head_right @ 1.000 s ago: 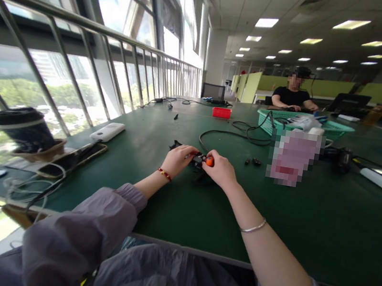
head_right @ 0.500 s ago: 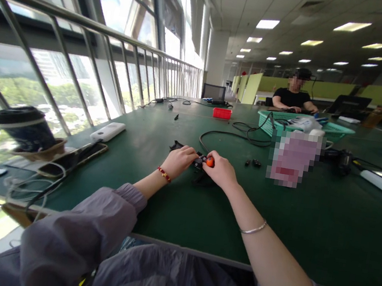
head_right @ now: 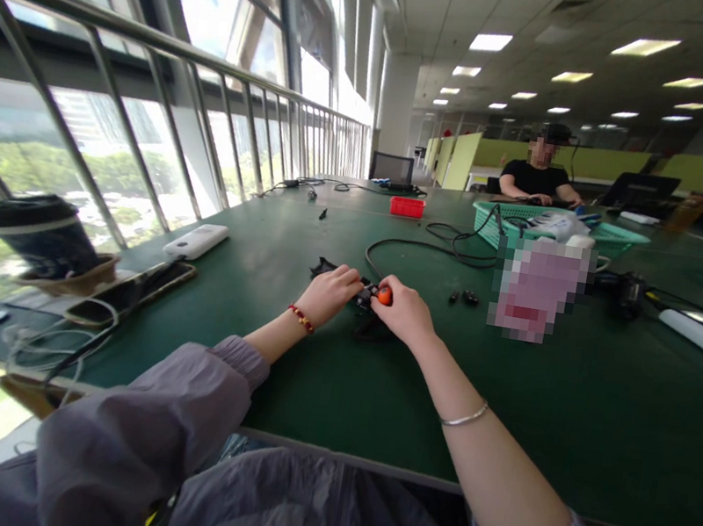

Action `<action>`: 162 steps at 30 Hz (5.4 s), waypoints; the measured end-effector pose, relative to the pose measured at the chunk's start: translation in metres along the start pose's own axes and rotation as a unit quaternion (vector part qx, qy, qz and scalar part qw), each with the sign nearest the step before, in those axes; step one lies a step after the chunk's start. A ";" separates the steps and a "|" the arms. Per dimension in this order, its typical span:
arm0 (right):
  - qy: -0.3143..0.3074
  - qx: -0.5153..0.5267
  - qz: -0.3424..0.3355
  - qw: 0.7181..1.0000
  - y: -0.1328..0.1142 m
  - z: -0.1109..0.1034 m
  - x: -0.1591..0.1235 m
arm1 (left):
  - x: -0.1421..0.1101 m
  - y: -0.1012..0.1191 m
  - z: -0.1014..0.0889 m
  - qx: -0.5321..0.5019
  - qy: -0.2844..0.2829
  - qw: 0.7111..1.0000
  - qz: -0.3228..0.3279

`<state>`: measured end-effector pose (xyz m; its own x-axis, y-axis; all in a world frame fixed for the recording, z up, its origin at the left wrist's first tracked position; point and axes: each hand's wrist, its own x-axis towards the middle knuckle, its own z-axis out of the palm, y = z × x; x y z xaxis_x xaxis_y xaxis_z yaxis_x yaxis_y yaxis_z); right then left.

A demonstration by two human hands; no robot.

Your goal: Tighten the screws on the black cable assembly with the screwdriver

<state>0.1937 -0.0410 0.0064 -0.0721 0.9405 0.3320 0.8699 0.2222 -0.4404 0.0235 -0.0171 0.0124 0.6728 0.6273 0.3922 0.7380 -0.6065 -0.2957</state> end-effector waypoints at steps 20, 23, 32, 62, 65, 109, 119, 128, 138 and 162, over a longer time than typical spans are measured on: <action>-0.016 0.005 -0.007 1.000 0.003 -0.003 0.001 | -0.010 0.002 -0.009 -0.118 -0.011 0.991 -0.057; -0.014 0.006 -0.012 1.000 0.003 -0.002 0.001 | -0.010 0.006 -0.008 -0.138 -0.068 0.988 0.008; -0.024 -0.004 -0.012 1.000 0.005 -0.003 0.003 | -0.007 0.011 -0.009 -0.110 -0.112 0.987 0.022; 0.009 0.024 -0.011 1.000 0.002 0.000 0.001 | 0.005 -0.006 0.022 -0.206 0.080 0.973 -0.067; 0.081 0.048 -0.010 0.995 0.001 -0.004 0.001 | 0.004 -0.006 0.020 -0.170 0.069 0.982 -0.040; 0.271 0.227 -0.080 0.932 -0.016 -0.037 -0.017 | -0.011 -0.041 0.025 -0.197 -0.023 0.972 -0.124; 0.346 0.201 -0.107 0.910 -0.011 -0.036 -0.016 | -0.012 -0.035 0.023 -0.191 -0.036 0.976 -0.100; 0.374 0.122 -0.091 0.915 -0.013 -0.038 -0.018 | -0.011 -0.040 0.017 -0.202 -0.057 0.973 -0.096; 0.369 0.140 -0.091 0.914 -0.015 -0.042 -0.018 | -0.011 -0.039 0.017 -0.191 -0.051 0.975 -0.097; 0.379 0.166 -0.180 0.892 -0.010 -0.038 -0.016 | -0.012 -0.041 0.019 -0.193 -0.050 0.976 -0.093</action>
<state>0.2042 -0.0679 0.0373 0.1429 0.3759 0.9156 0.6549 0.6577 -0.3723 -0.0136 0.0096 0.0028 0.5442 0.7771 0.3161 0.7867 -0.6036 0.1296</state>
